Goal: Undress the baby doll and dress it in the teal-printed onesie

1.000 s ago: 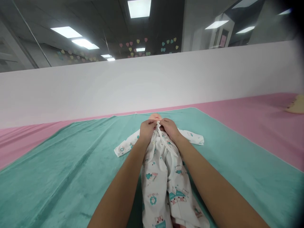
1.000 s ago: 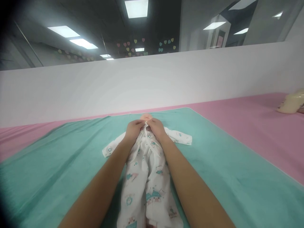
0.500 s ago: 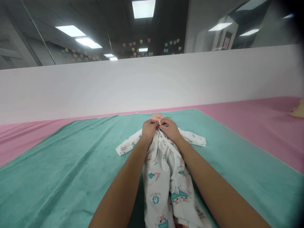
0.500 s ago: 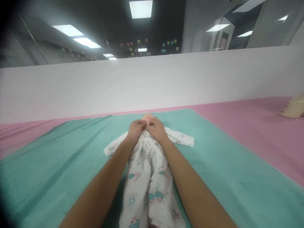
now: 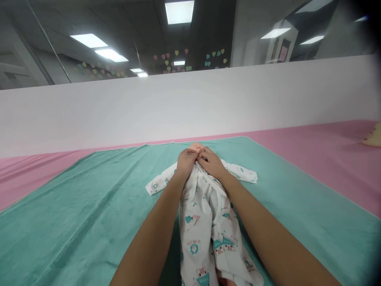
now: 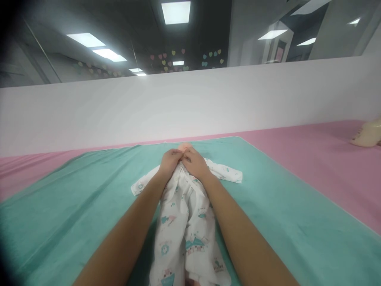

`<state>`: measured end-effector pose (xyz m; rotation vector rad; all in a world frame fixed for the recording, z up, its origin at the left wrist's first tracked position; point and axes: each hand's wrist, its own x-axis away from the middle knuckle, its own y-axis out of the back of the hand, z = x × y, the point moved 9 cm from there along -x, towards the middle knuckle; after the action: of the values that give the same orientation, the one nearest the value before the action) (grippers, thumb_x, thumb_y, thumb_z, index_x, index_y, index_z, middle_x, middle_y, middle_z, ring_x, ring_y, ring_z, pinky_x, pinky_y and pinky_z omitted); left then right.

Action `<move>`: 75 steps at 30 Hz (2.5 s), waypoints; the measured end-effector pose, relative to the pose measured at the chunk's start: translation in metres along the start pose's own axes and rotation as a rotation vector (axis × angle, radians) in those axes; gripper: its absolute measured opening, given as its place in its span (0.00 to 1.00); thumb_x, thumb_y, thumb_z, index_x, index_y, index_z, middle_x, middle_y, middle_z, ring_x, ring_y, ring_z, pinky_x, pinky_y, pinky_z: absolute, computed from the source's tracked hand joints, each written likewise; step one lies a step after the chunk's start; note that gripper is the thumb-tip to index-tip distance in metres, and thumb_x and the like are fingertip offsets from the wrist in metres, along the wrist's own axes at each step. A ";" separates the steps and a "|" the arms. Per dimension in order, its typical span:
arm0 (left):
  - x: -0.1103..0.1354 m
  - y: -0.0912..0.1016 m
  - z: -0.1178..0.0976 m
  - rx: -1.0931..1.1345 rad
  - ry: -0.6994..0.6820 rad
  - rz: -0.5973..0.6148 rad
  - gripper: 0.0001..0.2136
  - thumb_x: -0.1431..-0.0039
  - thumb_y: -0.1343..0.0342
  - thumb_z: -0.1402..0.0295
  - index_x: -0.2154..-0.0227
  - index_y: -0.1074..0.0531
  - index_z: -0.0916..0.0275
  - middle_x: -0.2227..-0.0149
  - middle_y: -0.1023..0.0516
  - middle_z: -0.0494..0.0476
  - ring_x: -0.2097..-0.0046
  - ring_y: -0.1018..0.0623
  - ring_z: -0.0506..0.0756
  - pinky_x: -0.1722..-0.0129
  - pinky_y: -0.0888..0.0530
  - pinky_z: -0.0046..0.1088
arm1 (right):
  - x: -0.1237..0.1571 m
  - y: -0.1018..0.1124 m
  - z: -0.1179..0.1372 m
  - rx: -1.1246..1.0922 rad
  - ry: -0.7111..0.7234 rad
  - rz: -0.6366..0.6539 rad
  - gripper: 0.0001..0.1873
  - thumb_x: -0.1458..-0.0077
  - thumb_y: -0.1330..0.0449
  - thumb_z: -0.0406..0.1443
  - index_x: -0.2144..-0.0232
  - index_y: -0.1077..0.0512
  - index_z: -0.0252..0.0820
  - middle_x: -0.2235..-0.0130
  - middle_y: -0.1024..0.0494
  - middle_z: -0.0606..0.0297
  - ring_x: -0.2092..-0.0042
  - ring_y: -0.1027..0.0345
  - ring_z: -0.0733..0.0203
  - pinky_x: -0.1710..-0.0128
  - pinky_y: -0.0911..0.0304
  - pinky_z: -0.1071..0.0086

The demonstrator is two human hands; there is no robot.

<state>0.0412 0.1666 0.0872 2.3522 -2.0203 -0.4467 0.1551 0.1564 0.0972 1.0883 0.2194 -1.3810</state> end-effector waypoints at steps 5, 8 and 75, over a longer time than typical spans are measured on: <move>-0.005 0.002 0.003 -0.072 -0.032 -0.043 0.07 0.60 0.44 0.75 0.74 0.30 0.62 0.75 0.25 0.53 0.71 0.28 0.52 0.71 0.35 0.24 | 0.001 0.002 -0.005 -0.004 -0.069 -0.010 0.08 0.52 0.48 0.33 0.81 0.37 0.43 0.67 0.33 0.66 0.65 0.37 0.62 0.64 0.43 0.68; -0.008 0.003 0.004 -0.120 -0.068 -0.073 0.08 0.61 0.42 0.74 0.74 0.30 0.61 0.75 0.25 0.53 0.69 0.27 0.53 0.69 0.35 0.25 | 0.003 0.004 -0.009 -0.069 -0.114 -0.024 0.08 0.54 0.48 0.33 0.83 0.38 0.43 0.70 0.33 0.67 0.66 0.38 0.62 0.64 0.43 0.68; -0.011 -0.003 0.020 0.228 0.033 0.014 0.11 0.60 0.47 0.79 0.69 0.33 0.66 0.76 0.29 0.49 0.77 0.32 0.46 0.76 0.34 0.21 | 0.009 -0.004 -0.063 -0.315 -0.399 -0.088 0.10 0.56 0.41 0.36 0.67 0.26 0.44 0.66 0.22 0.67 0.63 0.29 0.61 0.58 0.36 0.65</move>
<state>0.0383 0.1816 0.0701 2.4466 -2.1774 -0.1830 0.1829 0.1962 0.0552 0.5355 0.1856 -1.5505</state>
